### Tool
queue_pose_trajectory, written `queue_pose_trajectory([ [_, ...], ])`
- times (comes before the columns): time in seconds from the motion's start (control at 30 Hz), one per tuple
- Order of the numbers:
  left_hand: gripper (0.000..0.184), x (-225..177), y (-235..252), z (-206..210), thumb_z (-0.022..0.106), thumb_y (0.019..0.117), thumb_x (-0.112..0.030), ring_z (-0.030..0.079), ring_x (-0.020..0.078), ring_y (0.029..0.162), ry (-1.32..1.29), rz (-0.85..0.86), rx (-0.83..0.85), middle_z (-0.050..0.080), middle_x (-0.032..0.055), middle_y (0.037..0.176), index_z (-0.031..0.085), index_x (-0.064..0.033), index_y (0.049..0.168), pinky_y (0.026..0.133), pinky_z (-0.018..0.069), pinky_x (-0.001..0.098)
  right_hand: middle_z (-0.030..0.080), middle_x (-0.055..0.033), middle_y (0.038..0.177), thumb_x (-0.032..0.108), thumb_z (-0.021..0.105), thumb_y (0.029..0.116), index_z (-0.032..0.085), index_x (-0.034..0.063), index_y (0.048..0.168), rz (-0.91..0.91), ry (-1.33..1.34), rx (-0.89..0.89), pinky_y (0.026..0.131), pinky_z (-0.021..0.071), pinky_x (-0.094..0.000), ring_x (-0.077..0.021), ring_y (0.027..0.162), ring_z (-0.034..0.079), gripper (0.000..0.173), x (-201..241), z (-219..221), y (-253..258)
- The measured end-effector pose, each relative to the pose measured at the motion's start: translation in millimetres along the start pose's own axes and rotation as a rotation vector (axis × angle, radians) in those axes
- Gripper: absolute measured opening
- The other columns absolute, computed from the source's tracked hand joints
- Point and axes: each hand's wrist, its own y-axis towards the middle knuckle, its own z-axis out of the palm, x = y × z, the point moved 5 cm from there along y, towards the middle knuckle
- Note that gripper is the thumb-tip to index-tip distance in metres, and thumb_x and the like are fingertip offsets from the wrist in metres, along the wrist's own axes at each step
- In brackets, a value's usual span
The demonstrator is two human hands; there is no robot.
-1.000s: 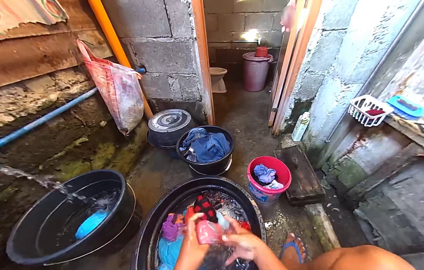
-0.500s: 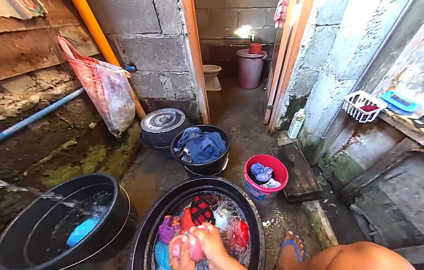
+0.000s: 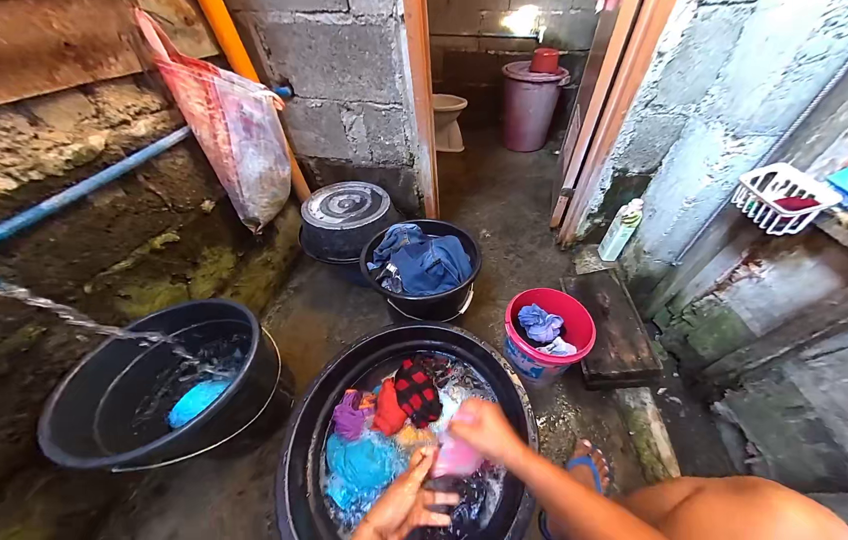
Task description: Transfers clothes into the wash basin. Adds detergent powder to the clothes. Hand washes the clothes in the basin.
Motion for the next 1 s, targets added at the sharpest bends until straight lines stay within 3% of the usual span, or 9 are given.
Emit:
queue_pose_trajectory([
  [0.17,0.048,-27,-9,-50,0.045,0.1100,-0.030,0.062,0.0391,0.118,0.325,0.041,-0.221,0.053,0.0245,0.143,0.036,-0.0067,0.151,0.092,0.0531,0.0550,0.062,-0.0251,0.122,0.024,0.076,0.0899,0.054,-0.0049,0.130,0.028,0.075,-0.540,0.096,0.0538,-0.0496,-0.0332,0.111,0.064,0.054,-1,-151,10],
  [0.27,0.042,-28,-2,-55,0.046,0.1101,-0.027,0.062,0.0361,0.118,0.390,-0.006,-0.223,0.055,0.0234,0.140,0.044,-0.0038,0.144,0.093,0.0516,0.0522,0.052,-0.0245,0.143,0.024,0.074,0.0892,0.045,0.0006,0.148,-0.041,0.180,-0.662,0.102,0.0508,-0.0451,-0.0308,0.127,0.056,0.070,-5,-197,9],
  [0.47,0.043,-21,40,-29,0.062,0.1022,-0.023,0.061,0.0362,0.122,0.854,0.133,-0.114,0.059,0.0259,0.136,0.057,0.0044,0.134,0.107,0.0478,0.0502,0.048,-0.0272,0.149,0.027,0.075,0.0909,0.052,0.0024,0.146,0.231,-0.038,-0.279,0.113,0.0418,-0.0552,-0.0403,0.138,0.048,0.065,-47,-131,27],
  [0.57,0.036,-12,70,-6,0.063,0.1009,-0.021,0.057,0.0357,0.130,1.006,0.237,-0.077,0.056,0.0250,0.141,0.064,0.0023,0.129,0.112,0.0443,0.0480,0.035,-0.0346,0.156,0.027,0.078,0.0886,0.027,0.0159,0.163,0.545,-0.232,-0.162,0.106,0.0426,-0.0680,-0.0546,0.136,0.045,0.091,-92,-71,16],
  [0.63,0.031,0,95,6,0.064,0.0996,-0.021,0.046,0.0372,0.141,1.049,0.248,-0.093,0.046,0.0255,0.152,0.069,-0.0028,0.125,0.118,0.0384,0.0483,0.042,-0.0315,0.151,0.019,0.075,0.0867,0.011,0.0256,0.167,0.617,-0.389,-0.231,0.094,0.0538,-0.0619,-0.0500,0.122,0.059,0.103,-106,-43,11],
  [0.73,0.034,15,127,14,0.064,0.0976,-0.029,0.024,0.0414,0.152,1.199,0.100,-0.224,0.026,0.0195,0.166,0.072,-0.0185,0.129,0.121,0.0267,0.0567,0.044,-0.0270,0.150,0.015,0.073,0.0884,0.009,0.0280,0.167,0.650,-0.457,-0.262,0.092,0.0560,-0.0577,-0.0451,0.122,0.060,0.101,-106,-38,13],
  [0.8,0.047,19,135,18,0.065,0.0962,-0.033,0.019,0.0422,0.154,1.339,-0.043,-0.300,0.018,0.0163,0.170,0.063,-0.0207,0.141,0.118,0.0262,0.0641,0.046,-0.0258,0.149,0.015,0.070,0.0903,0.012,0.0280,0.166,0.647,-0.402,-0.247,0.093,0.0559,-0.0573,-0.0432,0.119,0.063,0.097,-108,-41,14],
  [0.87,0.057,16,140,19,0.067,0.0949,-0.030,0.025,0.0431,0.152,1.397,-0.080,-0.363,0.023,0.0202,0.167,0.053,-0.0121,0.148,0.116,0.0315,0.0632,0.047,-0.0249,0.149,0.017,0.070,0.0914,0.012,0.0288,0.166,0.647,-0.381,-0.251,0.093,0.0557,-0.0568,-0.0421,0.117,0.064,0.095,-107,-43,14],
  [1.0,0.035,-2,144,-5,0.060,0.0998,-0.016,0.053,0.0387,0.133,1.263,0.066,-0.425,0.056,0.0254,0.140,0.064,0.0026,0.128,0.112,0.0435,0.0517,0.049,-0.0234,0.148,0.022,0.070,0.0914,0.014,0.0300,0.166,0.653,-0.397,-0.271,0.091,0.0565,-0.0561,-0.0407,0.116,0.065,0.093,-106,-42,15],
])
